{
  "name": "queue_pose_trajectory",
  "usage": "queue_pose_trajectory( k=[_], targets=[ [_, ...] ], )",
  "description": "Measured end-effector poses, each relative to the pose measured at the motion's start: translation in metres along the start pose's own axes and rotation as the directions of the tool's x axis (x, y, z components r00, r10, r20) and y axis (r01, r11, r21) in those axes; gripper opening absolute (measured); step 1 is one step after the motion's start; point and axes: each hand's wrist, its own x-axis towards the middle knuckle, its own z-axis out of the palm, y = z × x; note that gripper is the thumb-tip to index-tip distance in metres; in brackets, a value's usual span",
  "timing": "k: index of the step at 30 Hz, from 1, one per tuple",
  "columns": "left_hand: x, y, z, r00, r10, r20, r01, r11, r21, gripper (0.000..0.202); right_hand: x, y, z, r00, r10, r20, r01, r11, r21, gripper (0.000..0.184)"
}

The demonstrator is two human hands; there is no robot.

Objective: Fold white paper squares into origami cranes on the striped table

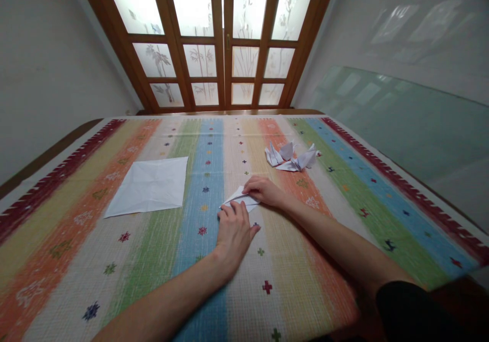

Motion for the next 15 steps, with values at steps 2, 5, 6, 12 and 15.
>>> queue_pose_trajectory(
  k=[2,5,6,12,15],
  targets=[
    [0.000,-0.001,0.001,0.999,0.042,-0.022,-0.042,0.999,0.019,0.066,-0.003,0.001,0.001,0.999,-0.048,-0.009,0.048,0.999,-0.008,0.017],
    [0.001,-0.003,0.006,0.993,0.092,-0.071,-0.090,0.995,0.035,0.062,-0.004,0.000,0.000,0.997,-0.079,-0.004,0.079,0.997,-0.026,0.019],
    [0.001,-0.003,0.007,0.993,0.093,-0.077,-0.091,0.995,0.036,0.063,-0.004,0.000,0.000,0.997,-0.079,0.003,0.079,0.996,-0.033,0.019],
    [0.002,-0.003,0.010,0.997,0.078,-0.009,-0.078,0.996,-0.038,0.068,-0.008,0.002,-0.003,0.996,-0.056,0.067,0.064,0.989,-0.135,0.020],
    [0.002,-0.003,0.010,0.998,0.064,0.001,-0.063,0.995,-0.072,0.068,-0.012,0.003,-0.004,0.997,-0.004,0.079,0.020,0.981,-0.195,0.020]
  ],
)
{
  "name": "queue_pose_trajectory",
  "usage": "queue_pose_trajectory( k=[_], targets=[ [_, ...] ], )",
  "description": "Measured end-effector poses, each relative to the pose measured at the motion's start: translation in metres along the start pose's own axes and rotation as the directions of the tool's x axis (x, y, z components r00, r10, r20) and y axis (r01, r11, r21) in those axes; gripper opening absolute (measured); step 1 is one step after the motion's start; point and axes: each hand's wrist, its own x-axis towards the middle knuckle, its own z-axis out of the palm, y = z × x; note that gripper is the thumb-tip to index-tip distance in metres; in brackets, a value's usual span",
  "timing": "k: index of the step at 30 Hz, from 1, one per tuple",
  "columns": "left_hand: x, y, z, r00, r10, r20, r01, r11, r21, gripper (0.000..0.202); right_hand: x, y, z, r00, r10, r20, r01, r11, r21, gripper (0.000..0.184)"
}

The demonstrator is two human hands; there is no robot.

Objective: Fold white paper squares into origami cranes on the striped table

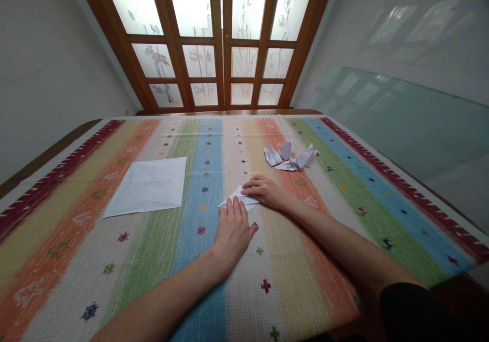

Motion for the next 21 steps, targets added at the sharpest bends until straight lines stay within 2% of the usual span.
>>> queue_pose_trajectory(
  k=[3,7,10,13,17,21],
  targets=[
    [0.000,-0.001,0.000,1.000,-0.011,0.003,0.011,1.000,-0.006,0.068,-0.002,-0.001,-0.002,0.999,0.047,0.002,-0.047,0.999,-0.011,0.020],
    [0.000,-0.002,0.001,0.999,0.024,-0.030,-0.024,1.000,0.016,0.065,0.006,-0.007,-0.006,0.989,0.148,-0.029,-0.146,0.987,0.067,0.016],
    [0.001,-0.004,0.000,0.995,0.091,-0.050,-0.088,0.995,0.046,0.059,0.017,-0.012,-0.007,0.954,0.301,-0.018,-0.298,0.951,0.087,0.013],
    [0.002,-0.007,-0.001,0.995,0.100,-0.028,-0.099,0.995,0.029,0.062,0.026,-0.015,-0.007,0.913,0.406,0.027,-0.407,0.909,0.084,0.008],
    [0.005,-0.013,-0.002,0.995,0.097,-0.022,-0.098,0.995,-0.022,0.070,0.028,-0.015,-0.005,0.901,0.433,0.033,-0.432,0.890,0.146,0.004],
    [0.007,-0.014,-0.002,0.996,0.089,-0.015,-0.090,0.995,-0.040,0.072,0.021,-0.014,-0.003,0.919,0.392,-0.030,-0.374,0.896,0.238,0.007]
  ],
)
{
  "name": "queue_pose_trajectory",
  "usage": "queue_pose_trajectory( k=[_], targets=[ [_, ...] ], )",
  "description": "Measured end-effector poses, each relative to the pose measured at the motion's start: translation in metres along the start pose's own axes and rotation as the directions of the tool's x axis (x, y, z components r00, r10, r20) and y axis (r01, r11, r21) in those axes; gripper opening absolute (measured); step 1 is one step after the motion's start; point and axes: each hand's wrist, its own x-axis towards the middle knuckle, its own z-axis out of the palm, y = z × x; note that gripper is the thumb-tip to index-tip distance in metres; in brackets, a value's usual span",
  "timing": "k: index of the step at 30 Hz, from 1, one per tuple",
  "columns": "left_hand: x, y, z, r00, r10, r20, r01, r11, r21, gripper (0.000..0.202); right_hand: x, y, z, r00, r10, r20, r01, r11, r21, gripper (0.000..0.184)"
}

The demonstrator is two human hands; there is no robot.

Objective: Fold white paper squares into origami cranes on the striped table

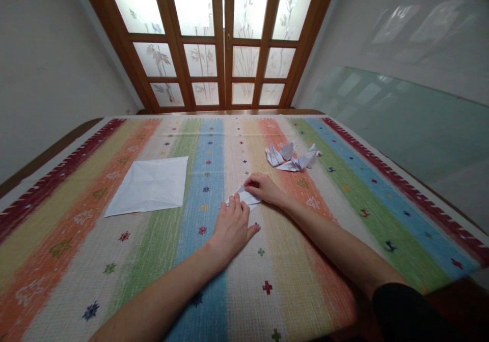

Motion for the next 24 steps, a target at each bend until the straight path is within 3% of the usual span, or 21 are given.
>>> queue_pose_trajectory(
  k=[7,13,19,24],
  targets=[
    [-0.002,0.006,-0.003,0.999,-0.054,0.001,0.054,0.998,-0.011,0.071,-0.007,0.010,0.000,0.987,-0.159,-0.005,0.159,0.987,-0.001,0.011],
    [-0.003,0.008,-0.011,0.999,-0.051,0.016,0.050,0.998,0.030,0.068,-0.012,0.015,-0.003,0.942,-0.331,0.053,0.334,0.940,-0.069,0.019],
    [-0.004,0.007,-0.005,0.999,-0.017,-0.040,0.019,0.999,0.041,0.067,-0.014,0.011,-0.006,0.931,-0.355,0.088,0.365,0.921,-0.136,0.023],
    [-0.003,0.006,0.000,1.000,-0.024,-0.015,0.024,1.000,0.004,0.070,-0.014,0.012,-0.007,0.925,-0.366,0.098,0.377,0.916,-0.139,0.022]
  ],
)
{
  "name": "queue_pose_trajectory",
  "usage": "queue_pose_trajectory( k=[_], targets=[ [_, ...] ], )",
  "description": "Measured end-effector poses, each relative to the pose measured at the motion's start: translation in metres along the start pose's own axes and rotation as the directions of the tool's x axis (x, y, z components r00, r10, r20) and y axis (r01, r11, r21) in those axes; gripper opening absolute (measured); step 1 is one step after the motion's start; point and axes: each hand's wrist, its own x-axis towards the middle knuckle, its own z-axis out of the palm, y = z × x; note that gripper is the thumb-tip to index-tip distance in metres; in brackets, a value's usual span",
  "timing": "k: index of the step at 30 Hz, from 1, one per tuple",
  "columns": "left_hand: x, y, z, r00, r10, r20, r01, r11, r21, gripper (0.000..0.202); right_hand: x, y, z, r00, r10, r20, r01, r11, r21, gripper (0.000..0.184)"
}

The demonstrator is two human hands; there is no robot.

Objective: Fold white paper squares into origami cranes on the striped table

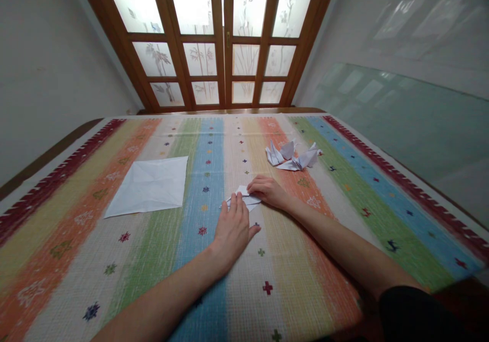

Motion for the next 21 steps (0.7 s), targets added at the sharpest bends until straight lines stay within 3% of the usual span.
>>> queue_pose_trajectory(
  k=[7,16,21],
  targets=[
    [0.001,-0.002,-0.001,1.000,0.001,0.018,0.000,0.999,-0.032,0.071,-0.004,0.002,0.002,1.000,-0.001,-0.009,0.001,0.999,-0.052,0.022],
    [0.003,-0.008,-0.005,1.000,-0.024,-0.001,0.024,0.998,-0.053,0.071,-0.002,-0.011,-0.002,0.991,0.108,-0.079,-0.112,0.993,-0.046,0.023],
    [0.003,-0.007,-0.006,0.999,-0.001,-0.040,0.000,1.000,-0.026,0.068,0.010,-0.022,0.004,0.999,0.039,0.025,-0.035,0.991,-0.129,0.023]
  ],
)
